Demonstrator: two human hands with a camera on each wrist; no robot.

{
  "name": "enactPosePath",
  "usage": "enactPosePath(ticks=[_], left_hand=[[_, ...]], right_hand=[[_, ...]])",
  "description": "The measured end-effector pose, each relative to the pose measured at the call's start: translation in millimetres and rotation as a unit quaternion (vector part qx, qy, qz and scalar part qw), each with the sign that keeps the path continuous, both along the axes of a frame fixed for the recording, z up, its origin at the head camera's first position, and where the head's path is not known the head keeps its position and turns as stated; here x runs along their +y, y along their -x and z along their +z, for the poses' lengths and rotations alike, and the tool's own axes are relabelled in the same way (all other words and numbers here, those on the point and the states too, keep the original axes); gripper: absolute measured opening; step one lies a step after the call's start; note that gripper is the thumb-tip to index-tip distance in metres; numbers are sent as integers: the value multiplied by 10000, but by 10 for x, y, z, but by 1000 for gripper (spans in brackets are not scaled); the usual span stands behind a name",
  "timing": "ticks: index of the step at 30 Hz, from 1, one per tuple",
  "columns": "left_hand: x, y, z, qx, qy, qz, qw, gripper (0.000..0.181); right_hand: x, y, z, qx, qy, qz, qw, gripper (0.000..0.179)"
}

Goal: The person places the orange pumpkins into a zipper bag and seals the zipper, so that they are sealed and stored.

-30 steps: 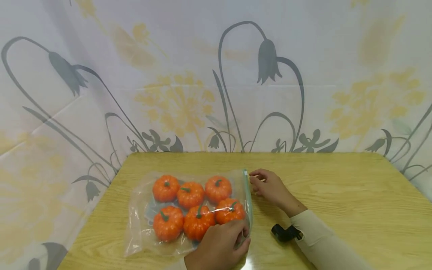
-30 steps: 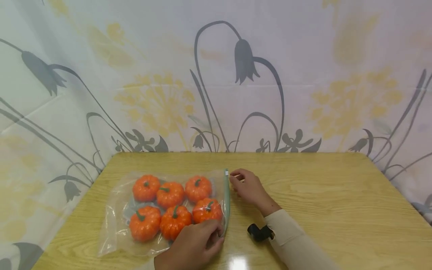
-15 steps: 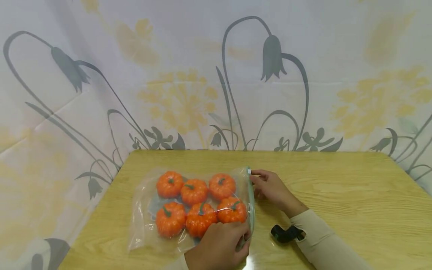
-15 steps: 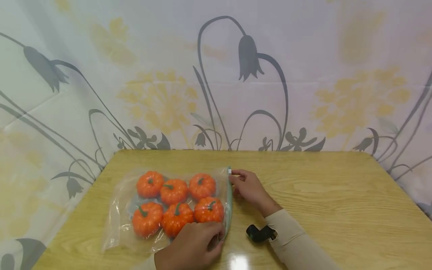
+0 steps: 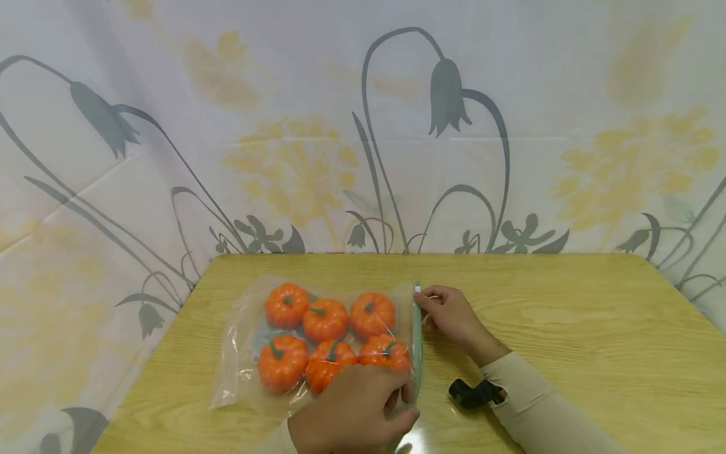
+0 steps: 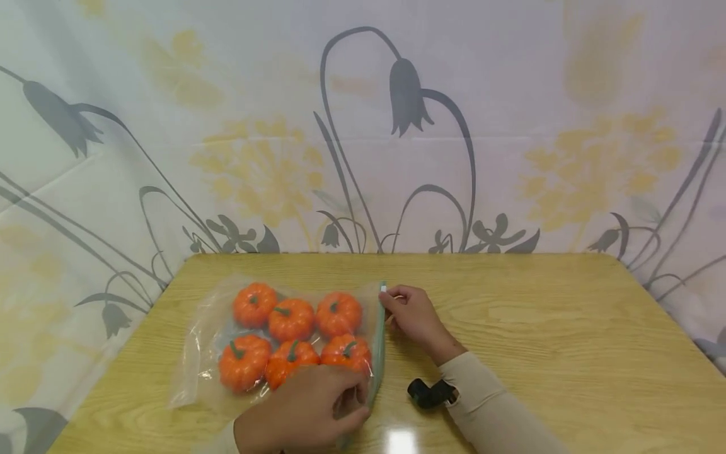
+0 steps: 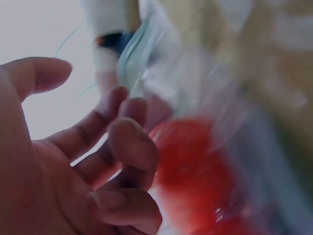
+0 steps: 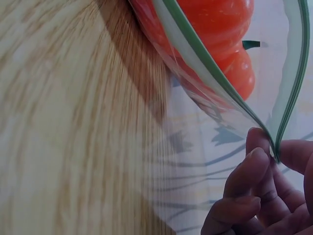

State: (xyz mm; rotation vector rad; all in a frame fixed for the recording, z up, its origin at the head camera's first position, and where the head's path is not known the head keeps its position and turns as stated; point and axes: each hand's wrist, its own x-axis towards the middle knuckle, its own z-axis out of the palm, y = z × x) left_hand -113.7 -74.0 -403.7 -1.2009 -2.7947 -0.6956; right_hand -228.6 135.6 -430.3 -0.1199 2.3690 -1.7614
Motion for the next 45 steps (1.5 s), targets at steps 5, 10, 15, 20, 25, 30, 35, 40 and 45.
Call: enactPosePath(ticks=[5, 10, 15, 20, 25, 30, 35, 40, 45], left_hand=[[44, 177, 251, 139, -333, 465, 9983, 10], [95, 390, 397, 738, -730, 852, 9909, 7], [119, 621, 441, 940, -1069, 1560, 9775, 9], [110, 827, 379, 451, -1109, 1992, 9726, 19], [98, 956, 290, -104, -1120, 2117, 9708, 32], [109, 1026, 193, -571, -1289, 1947, 9707, 36], [129, 1055, 120, -679, -1275, 1901, 9711, 33], [144, 1058, 97, -829, -1511, 1989, 9647, 24], [143, 1045, 98, -931, -1707, 2089, 9584, 16]], right_hand=[[2, 7, -26, 165, 31, 71, 9998, 29], [-10, 0, -32, 233, 129, 179, 9995, 29], [-44, -43, -1, 329, 123, 200, 9992, 29], [-90, -85, 21, 452, 89, 177, 9988, 30], [-113, -97, 14, 771, 88, 383, 9963, 27], [-121, -125, 40, 940, 159, 559, 9939, 25], [-129, -159, 73, 1010, 198, 666, 9925, 26], [-135, -162, 72, 1201, 79, 720, 9901, 24], [-150, -171, 71, 1354, -61, 754, 9879, 24]])
